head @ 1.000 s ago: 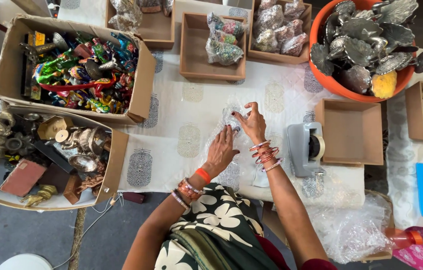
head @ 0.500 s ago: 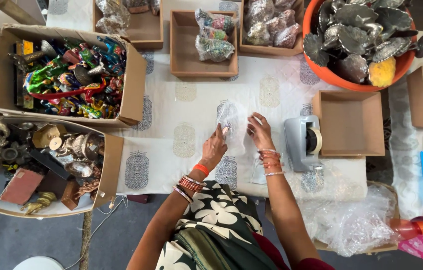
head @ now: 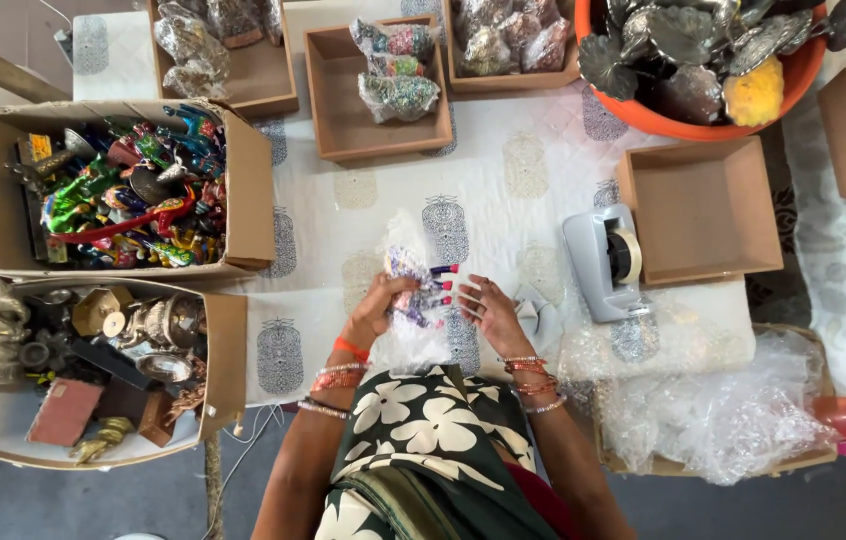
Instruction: The person wraps a small colorful decorative item in bubble wrap, folds and tucks the edges, and secures it with a strip of clear tape. The wrapped item is then placed into a wooden tray on the table.
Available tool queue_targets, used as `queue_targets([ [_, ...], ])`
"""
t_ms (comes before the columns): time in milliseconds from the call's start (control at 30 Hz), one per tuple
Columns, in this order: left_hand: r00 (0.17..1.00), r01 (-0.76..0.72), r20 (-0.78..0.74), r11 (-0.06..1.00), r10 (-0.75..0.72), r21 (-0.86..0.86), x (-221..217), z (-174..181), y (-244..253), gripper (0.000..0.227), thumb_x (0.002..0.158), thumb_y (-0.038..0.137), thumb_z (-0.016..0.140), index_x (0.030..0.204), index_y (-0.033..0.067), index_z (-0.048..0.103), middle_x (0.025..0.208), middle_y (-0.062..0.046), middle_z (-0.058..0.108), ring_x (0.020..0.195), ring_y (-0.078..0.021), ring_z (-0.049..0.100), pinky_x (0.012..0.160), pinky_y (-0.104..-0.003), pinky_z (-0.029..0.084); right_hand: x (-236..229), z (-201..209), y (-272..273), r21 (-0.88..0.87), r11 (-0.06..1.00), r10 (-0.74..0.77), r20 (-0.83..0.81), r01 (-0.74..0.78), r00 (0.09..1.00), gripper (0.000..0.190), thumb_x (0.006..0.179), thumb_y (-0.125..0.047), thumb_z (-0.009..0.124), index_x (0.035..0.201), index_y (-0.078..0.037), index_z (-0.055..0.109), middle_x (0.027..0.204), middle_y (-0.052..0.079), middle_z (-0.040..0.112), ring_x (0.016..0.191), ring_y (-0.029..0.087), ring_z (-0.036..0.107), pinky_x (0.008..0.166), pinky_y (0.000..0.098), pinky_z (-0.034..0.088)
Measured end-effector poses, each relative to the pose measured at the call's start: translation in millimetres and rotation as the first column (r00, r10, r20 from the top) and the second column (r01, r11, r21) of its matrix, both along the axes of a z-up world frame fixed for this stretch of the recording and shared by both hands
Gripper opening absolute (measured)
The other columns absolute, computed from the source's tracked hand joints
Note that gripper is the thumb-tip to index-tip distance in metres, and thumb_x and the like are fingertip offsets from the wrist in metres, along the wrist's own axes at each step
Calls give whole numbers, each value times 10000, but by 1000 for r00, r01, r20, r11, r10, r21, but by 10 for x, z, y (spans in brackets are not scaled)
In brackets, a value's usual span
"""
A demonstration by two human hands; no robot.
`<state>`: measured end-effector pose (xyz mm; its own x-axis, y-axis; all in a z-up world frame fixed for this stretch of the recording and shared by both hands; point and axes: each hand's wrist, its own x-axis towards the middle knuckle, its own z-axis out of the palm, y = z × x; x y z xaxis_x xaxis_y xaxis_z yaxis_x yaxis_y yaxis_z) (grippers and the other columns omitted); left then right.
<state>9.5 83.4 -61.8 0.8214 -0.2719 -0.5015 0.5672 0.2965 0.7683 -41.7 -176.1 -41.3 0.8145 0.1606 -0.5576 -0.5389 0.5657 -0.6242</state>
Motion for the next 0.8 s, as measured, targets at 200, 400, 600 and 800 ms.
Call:
queue_targets([
  [200,976,-119,-213,918,39,-379,-203,728,-91,367,826,6,681,1187,-58,663,873,-98,733,709,-178,729,678,-336,641,-73,459,201,184,976,93,122,-114,988,577,968,-470,599,1389,-83,525,1232,111,671,1072,218,661,945,410,562],
  [400,987,-74,-162,918,11,-390,-196,877,-161,456,815,1,684,1263,-75,648,884,-100,736,718,-167,729,678,-318,640,-94,614,183,189,975,77,190,-113,979,555,1000,-444,649,1415,-110,495,1220,72,658,1047,158,633,930,375,547],
  [600,996,-18,-90,992,7,-121,-215,1021,-241,328,781,-27,787,1083,-93,677,894,-119,772,719,-180,748,627,-312,633,-74,912,236,-10,987,155,286,-159,945,733,919,-393,724,1521,-131,396,1253,37,637,1043,107,619,877,296,540],
  [800,995,26,85,981,-43,190,-204,1429,-359,334,730,32,855,1026,-11,706,839,-75,759,623,-112,674,466,-245,513,-93,763,342,-245,963,206,417,-109,885,829,857,-54,800,1520,-82,303,1217,87,588,1076,117,620,951,295,572],
])
